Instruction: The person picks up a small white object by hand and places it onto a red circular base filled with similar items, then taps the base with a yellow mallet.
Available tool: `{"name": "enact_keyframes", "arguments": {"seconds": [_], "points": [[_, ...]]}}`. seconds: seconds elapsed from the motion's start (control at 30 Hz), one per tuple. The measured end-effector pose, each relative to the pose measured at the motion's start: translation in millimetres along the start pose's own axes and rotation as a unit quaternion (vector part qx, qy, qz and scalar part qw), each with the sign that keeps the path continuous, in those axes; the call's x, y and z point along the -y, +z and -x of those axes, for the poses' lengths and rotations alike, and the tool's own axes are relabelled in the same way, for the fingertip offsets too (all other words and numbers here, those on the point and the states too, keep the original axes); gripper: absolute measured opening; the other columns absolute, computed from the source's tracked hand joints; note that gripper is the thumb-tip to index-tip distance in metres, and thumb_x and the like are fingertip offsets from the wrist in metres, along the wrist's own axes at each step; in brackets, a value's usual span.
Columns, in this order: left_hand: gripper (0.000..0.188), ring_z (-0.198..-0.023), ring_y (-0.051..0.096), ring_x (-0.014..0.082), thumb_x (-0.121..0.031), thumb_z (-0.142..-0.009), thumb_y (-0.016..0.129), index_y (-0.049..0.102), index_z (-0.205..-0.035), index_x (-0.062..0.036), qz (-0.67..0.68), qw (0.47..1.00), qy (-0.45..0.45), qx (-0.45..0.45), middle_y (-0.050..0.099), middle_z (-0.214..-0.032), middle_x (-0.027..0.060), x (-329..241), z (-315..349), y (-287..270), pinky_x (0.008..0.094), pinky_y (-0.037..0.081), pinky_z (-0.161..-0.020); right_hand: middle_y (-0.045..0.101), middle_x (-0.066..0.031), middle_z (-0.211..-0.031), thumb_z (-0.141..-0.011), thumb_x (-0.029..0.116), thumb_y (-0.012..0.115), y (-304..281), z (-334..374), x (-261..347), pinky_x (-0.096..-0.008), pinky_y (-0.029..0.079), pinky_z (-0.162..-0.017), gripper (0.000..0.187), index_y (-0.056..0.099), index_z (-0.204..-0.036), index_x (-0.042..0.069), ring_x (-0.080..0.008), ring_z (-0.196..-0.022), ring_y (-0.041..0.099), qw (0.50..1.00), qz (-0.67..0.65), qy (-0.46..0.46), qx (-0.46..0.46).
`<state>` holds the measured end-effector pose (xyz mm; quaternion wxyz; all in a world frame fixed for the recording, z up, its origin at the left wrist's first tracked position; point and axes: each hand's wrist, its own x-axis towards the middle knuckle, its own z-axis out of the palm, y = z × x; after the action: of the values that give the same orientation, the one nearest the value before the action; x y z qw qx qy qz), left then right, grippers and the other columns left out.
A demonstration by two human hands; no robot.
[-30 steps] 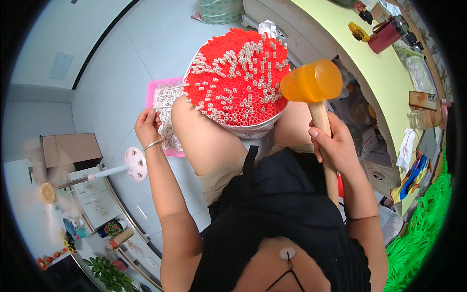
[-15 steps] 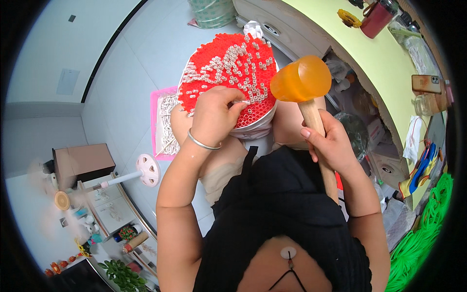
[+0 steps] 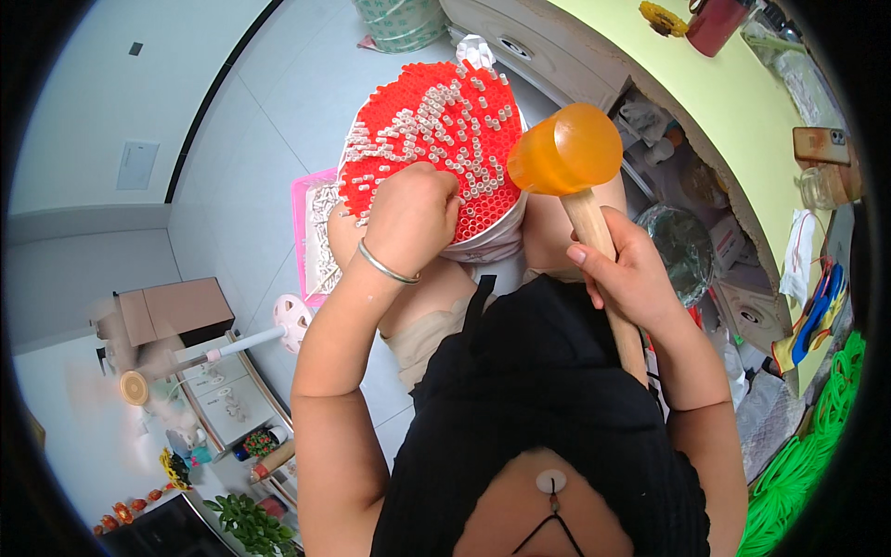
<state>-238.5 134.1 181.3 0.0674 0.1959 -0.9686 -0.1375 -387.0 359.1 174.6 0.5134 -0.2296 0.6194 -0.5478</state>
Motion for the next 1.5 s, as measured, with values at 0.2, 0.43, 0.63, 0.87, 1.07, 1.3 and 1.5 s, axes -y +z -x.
{"name": "enact_keyframes", "arguments": {"seconds": [0.2,0.43,0.63,0.87,1.07,1.3,1.5], "points": [[0.005,-0.074,0.063,0.0355,-0.007,-0.075,0.067,0.068,-0.074,-0.0021,-0.072,0.996,0.022,0.052,0.063,-0.075,0.0167,-6.5,-6.8,1.1,0.0451,0.052,-0.068,0.056,-0.0003,-0.069,-0.094,0.016,0.066,-1.0,0.0,-1.3,-0.0207,0.041,-0.043,0.024,0.053,-0.105,-0.001,-0.0054,-0.046,0.049,1.000,0.009,0.003,0.002],[0.008,-0.072,0.068,0.0342,-0.006,-0.072,0.062,0.068,-0.070,-0.0012,-0.131,0.987,0.052,0.078,0.067,-0.073,0.0184,-16.6,-18.4,2.2,0.0431,0.056,-0.067,0.055,0.0005,-0.069,-0.093,0.016,0.067,5.5,1.3,1.7,-0.0212,0.041,-0.043,0.023,0.054,-0.105,0.000,-0.0053,-0.047,0.050,1.000,0.006,0.006,0.025],[0.012,-0.070,0.067,0.0280,-0.010,-0.080,0.067,0.071,-0.084,0.0005,0.112,0.990,-0.084,0.031,0.069,-0.077,0.0163,10.7,-0.9,-11.1,0.0373,0.054,-0.066,0.056,-0.0016,-0.072,-0.093,0.018,0.067,16.7,0.3,21.6,-0.0222,0.042,-0.046,0.025,0.055,-0.106,0.000,-0.0068,-0.050,0.052,0.995,0.076,0.005,0.066],[0.011,-0.061,0.055,0.0068,-0.002,-0.090,0.062,0.069,-0.098,0.0013,0.533,0.808,-0.229,-0.099,0.063,-0.073,0.0007,61.1,35.6,-21.0,0.0205,0.043,-0.056,0.063,-0.0218,-0.078,-0.092,0.024,0.067,40.9,-9.1,29.5,-0.0411,0.050,-0.066,0.032,0.055,-0.103,-0.004,-0.0345,-0.071,0.064,0.921,0.337,-0.185,0.057],[0.011,-0.063,0.057,0.0067,-0.002,-0.093,0.060,0.067,-0.100,0.0004,0.540,0.794,-0.244,-0.139,0.065,-0.077,0.0022,51.4,42.7,-17.2,0.0208,0.047,-0.057,0.063,-0.0208,-0.077,-0.092,0.026,0.066,35.1,-24.1,44.4,-0.0410,0.050,-0.066,0.034,0.055,-0.100,-0.005,-0.0339,-0.070,0.064,0.942,0.313,-0.115,0.043],[0.010,-0.078,0.066,0.0190,0.000,-0.081,0.069,0.073,-0.091,-0.0022,0.204,0.975,-0.020,-0.086,0.068,-0.083,0.0093,-4.2,12.4,-5.2,0.0300,0.052,-0.070,0.053,0.0005,-0.067,-0.094,0.018,0.065,11.7,4.4,35.5,-0.0219,0.039,-0.043,0.024,0.053,-0.105,0.000,-0.0066,-0.045,0.048,0.995,0.017,-0.089,-0.031],[0.009,-0.080,0.064,0.0316,-0.003,-0.076,0.071,0.070,-0.084,-0.0026,0.057,0.996,0.062,-0.038,0.065,-0.081,0.0135,-13.9,-8.0,10.7,0.0403,0.052,-0.073,0.052,0.0001,-0.067,-0.095,0.017,0.064,-7.8,5.8,13.6,-0.0213,0.040,-0.042,0.023,0.052,-0.104,-0.001,-0.0065,-0.044,0.048,0.997,-0.020,-0.050,-0.063]]}}
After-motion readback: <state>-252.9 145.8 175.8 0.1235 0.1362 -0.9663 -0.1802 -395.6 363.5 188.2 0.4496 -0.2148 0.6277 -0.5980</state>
